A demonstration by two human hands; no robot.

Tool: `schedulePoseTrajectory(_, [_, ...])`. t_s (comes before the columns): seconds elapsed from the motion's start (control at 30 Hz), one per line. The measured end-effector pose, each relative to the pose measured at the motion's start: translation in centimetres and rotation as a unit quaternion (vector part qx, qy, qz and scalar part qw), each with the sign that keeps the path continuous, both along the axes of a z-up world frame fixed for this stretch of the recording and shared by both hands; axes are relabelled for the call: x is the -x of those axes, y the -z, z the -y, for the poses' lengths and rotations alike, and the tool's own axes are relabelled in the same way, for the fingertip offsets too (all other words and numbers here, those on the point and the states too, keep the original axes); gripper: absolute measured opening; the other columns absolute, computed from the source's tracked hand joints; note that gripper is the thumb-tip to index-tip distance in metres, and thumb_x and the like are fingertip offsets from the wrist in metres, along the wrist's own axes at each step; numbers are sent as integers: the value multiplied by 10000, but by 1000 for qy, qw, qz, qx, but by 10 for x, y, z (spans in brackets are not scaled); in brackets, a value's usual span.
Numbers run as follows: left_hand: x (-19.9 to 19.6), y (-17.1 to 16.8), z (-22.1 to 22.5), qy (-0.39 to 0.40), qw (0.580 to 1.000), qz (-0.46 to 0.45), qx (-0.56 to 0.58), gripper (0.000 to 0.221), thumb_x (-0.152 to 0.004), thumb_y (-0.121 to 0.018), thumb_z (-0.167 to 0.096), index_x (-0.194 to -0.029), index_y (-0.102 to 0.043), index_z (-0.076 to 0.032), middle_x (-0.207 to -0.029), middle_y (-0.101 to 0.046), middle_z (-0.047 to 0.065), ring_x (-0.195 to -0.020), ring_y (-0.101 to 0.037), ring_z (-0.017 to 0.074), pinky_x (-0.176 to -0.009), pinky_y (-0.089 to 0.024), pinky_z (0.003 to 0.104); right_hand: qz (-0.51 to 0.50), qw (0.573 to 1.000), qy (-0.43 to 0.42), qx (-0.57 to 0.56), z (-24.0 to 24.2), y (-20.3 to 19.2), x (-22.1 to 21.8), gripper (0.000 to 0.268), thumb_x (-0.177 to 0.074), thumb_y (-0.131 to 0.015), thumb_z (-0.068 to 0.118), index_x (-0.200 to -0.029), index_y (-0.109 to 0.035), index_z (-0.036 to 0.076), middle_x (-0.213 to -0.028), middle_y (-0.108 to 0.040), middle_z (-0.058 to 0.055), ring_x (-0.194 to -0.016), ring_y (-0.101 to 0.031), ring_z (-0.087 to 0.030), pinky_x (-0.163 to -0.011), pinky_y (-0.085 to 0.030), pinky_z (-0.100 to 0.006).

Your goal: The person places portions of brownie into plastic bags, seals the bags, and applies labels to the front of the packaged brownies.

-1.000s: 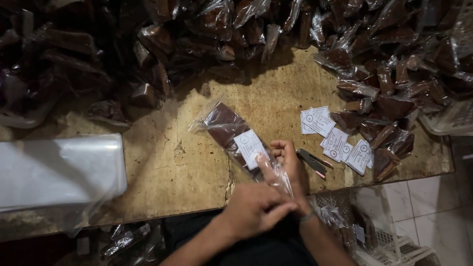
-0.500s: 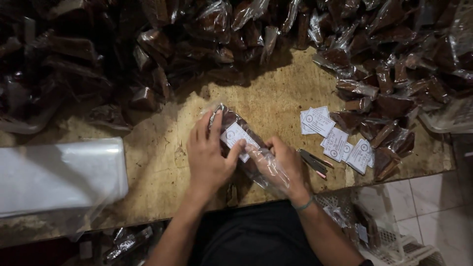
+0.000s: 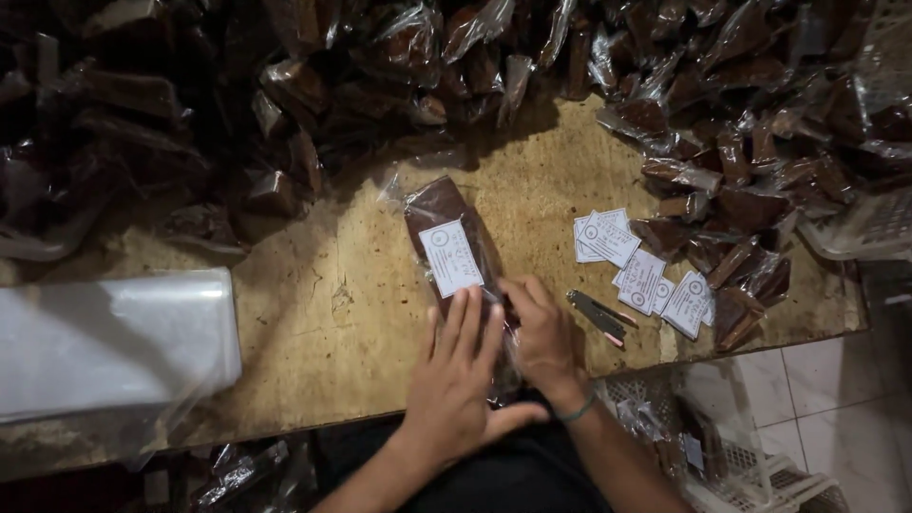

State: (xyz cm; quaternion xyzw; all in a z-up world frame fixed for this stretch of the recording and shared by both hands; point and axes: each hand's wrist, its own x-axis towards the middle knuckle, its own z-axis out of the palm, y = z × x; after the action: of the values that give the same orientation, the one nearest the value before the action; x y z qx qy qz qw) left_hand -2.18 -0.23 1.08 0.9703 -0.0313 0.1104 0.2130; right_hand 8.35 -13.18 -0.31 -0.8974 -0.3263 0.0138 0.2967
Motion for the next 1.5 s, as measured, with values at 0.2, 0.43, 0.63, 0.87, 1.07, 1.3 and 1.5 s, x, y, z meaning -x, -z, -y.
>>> schedulePoseTrajectory(0.2, [10,11,5,-68,982,171,35,280,-965,-561,-88,-1203,-708,-89,-1291,-672,132,-1224,-617,295,-1060,-442,483,15,1000,24,11,-7,8,-3,579,-959,-640,284,-1470,-455,87,-1178,-705,-92,-697,-654,-193,-502,-524,-336])
schedulePoseTrajectory(0.43, [13,-5,2,-80,984,152,53,273,-1058,-519,-236,-932,-692,-68,-812,-715,75,-663,-650,200,-541,-489,328,164,985,-4,-51,-19,10,-9,698,-930,-741,402,-1470,-458,63,-1346,-576,-212,-646,-530,-109,-514,-490,-212])
schedulePoseTrajectory(0.63, [19,-37,6,-31,972,214,88,273,-985,-467,-110,-829,-682,-47,-746,-646,82,-672,-623,226,-648,-526,325,281,956,-34,-75,-6,24,-3,649,-1000,-776,87,-1525,-404,170,-1445,-472,-287,-849,-688,-216,-502,-555,-229])
schedulePoseTrajectory(0.87, [17,-5,9,-102,990,58,80,161,-992,-501,-177,-934,-644,-128,-661,-554,84,-522,-529,294,-480,-403,441,141,983,-113,-9,-24,-4,-6,815,-784,-685,-107,-1506,-468,205,-1554,-455,-233,-1273,-634,-377,-1038,-598,-396])
schedulePoseTrajectory(1.07, [-2,22,1,-166,971,-85,151,514,-823,-571,-173,-1336,-607,-187,-1058,-737,65,-884,-698,321,-641,-551,502,-173,966,-179,65,-8,-68,-22,765,-739,-413,-132,-1478,-402,62,-1547,-421,-225,-1421,-445,-339,-1019,-546,-318])
schedulePoseTrajectory(1.3, [-14,13,-5,-185,969,-117,117,472,-959,-517,-284,-1401,-570,-125,-1040,-716,76,-845,-675,274,-629,-551,438,-355,924,-56,127,0,-128,-78,488,-859,-474,-22,-1323,-541,116,-1080,-650,-29,-492,-461,-58,-415,-403,-183])
schedulePoseTrajectory(1.5, [-12,3,-3,-105,963,-238,68,645,-895,-693,-255,-1495,-460,-214,-1180,-634,47,-907,-612,183,-652,-565,306,25,976,157,151,29,-59,-212,542,-917,-566,0,-1450,-501,65,-1536,-407,-203,-1378,-398,-421,-1148,-325,-589])
